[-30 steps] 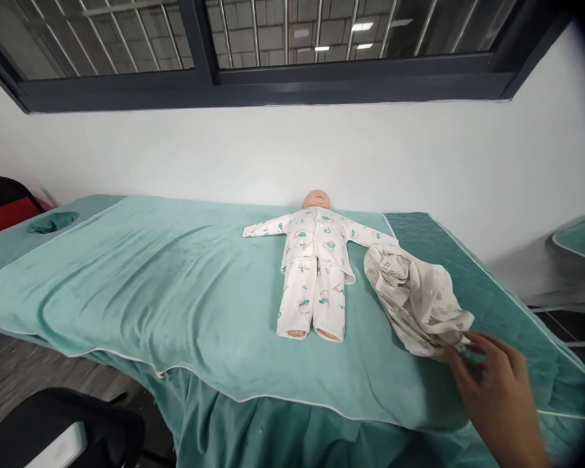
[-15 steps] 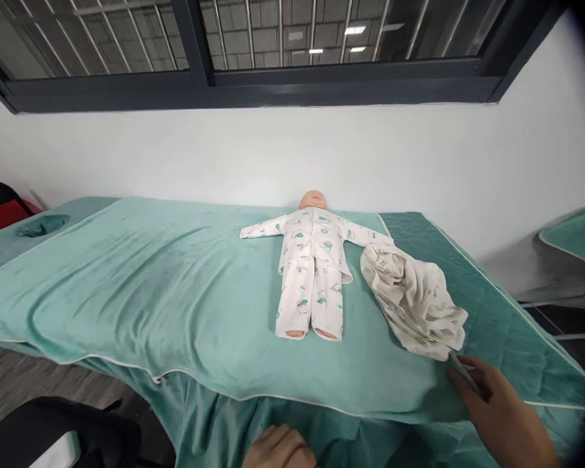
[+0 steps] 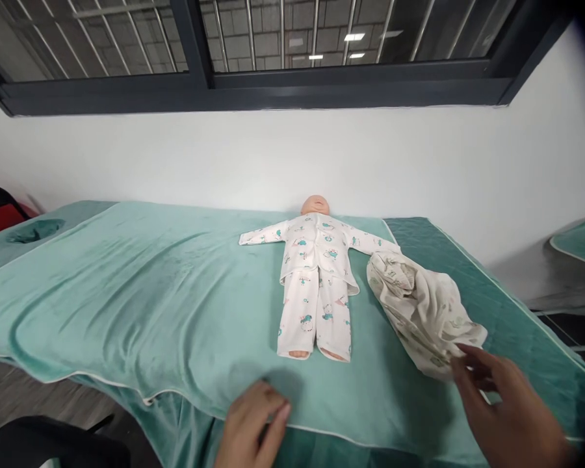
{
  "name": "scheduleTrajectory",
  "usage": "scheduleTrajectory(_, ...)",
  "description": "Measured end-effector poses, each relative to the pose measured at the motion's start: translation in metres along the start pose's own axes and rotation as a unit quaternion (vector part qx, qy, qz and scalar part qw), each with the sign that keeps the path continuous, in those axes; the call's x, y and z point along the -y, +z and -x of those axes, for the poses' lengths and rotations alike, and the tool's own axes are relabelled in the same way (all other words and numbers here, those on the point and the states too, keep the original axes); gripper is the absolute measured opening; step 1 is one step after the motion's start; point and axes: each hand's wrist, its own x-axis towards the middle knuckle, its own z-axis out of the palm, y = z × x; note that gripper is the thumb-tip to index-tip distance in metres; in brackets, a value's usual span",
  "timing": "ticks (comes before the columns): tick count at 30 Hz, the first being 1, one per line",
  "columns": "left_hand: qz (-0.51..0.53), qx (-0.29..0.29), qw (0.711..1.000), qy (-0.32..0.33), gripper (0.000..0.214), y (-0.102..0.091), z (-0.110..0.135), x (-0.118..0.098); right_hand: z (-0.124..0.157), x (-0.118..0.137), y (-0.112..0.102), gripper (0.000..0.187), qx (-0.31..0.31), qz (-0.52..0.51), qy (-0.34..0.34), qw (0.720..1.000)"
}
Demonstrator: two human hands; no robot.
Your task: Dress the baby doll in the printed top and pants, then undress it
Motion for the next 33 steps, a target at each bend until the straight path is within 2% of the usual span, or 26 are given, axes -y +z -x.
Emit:
scheduleTrajectory(2, 0.028, -0.031, 0.999, -0.026, 0.013, -0.012, -0.04, 0.0, -0.017, 0.045, 0.013, 0.04, 0.026, -0.077, 0.004, 0.997)
scheduleTrajectory(4, 0.042, -0.089, 0.993, -0.066, 0.017, -0.017, -0.083, 0.004, -0.038, 0.084, 0.034, 0.036, 0.056, -0.159, 0.01, 0.986)
scheduleTrajectory(6, 0.061, -0.144, 0.985, -0.079, 0.017, -0.015, -0.13, 0.009, -0.065, 0.117, 0.061, 0.031, 0.08, -0.207, -0.017, 0.975)
scheduleTrajectory(9, 0.081, -0.169, 0.979, -0.075, 0.017, -0.001, -0.208, 0.02, -0.118, 0.156, 0.108, 0.027, 0.074, -0.273, -0.051, 0.958)
scheduleTrajectory(11, 0.101, -0.152, 0.982, -0.054, 0.017, 0.014, -0.262, 0.029, -0.158, 0.176, 0.141, 0.027, 0.063, -0.303, -0.059, 0.949)
scheduleTrajectory(13, 0.118, -0.109, 0.986, -0.045, 0.017, 0.032, -0.311, 0.04, -0.195, 0.19, 0.169, 0.026, 0.065, -0.305, -0.059, 0.948)
scheduleTrajectory(16, 0.108, -0.057, 0.991, -0.049, 0.021, 0.059, -0.363, 0.055, -0.229, 0.194, 0.199, 0.027, 0.087, -0.294, -0.067, 0.95)
scheduleTrajectory(18, 0.067, -0.032, 0.997, -0.029, 0.024, 0.074, -0.378, 0.064, -0.234, 0.187, 0.208, 0.027, 0.092, -0.291, -0.072, 0.95)
scheduleTrajectory(21, 0.006, -0.007, 1.0, 0.015, 0.03, 0.084, -0.378, 0.07, -0.229, 0.175, 0.21, 0.027, 0.108, -0.305, -0.062, 0.944)
scheduleTrajectory(26, -0.013, 0.003, 1.0, 0.008, 0.035, 0.08, -0.368, 0.07, -0.226, 0.176, 0.206, 0.025, 0.126, -0.309, -0.033, 0.942)
scheduleTrajectory(33, -0.017, 0.013, 1.0, -0.013, 0.037, 0.079, -0.369, 0.066, -0.225, 0.18, 0.205, 0.026, 0.13, -0.292, -0.028, 0.947)
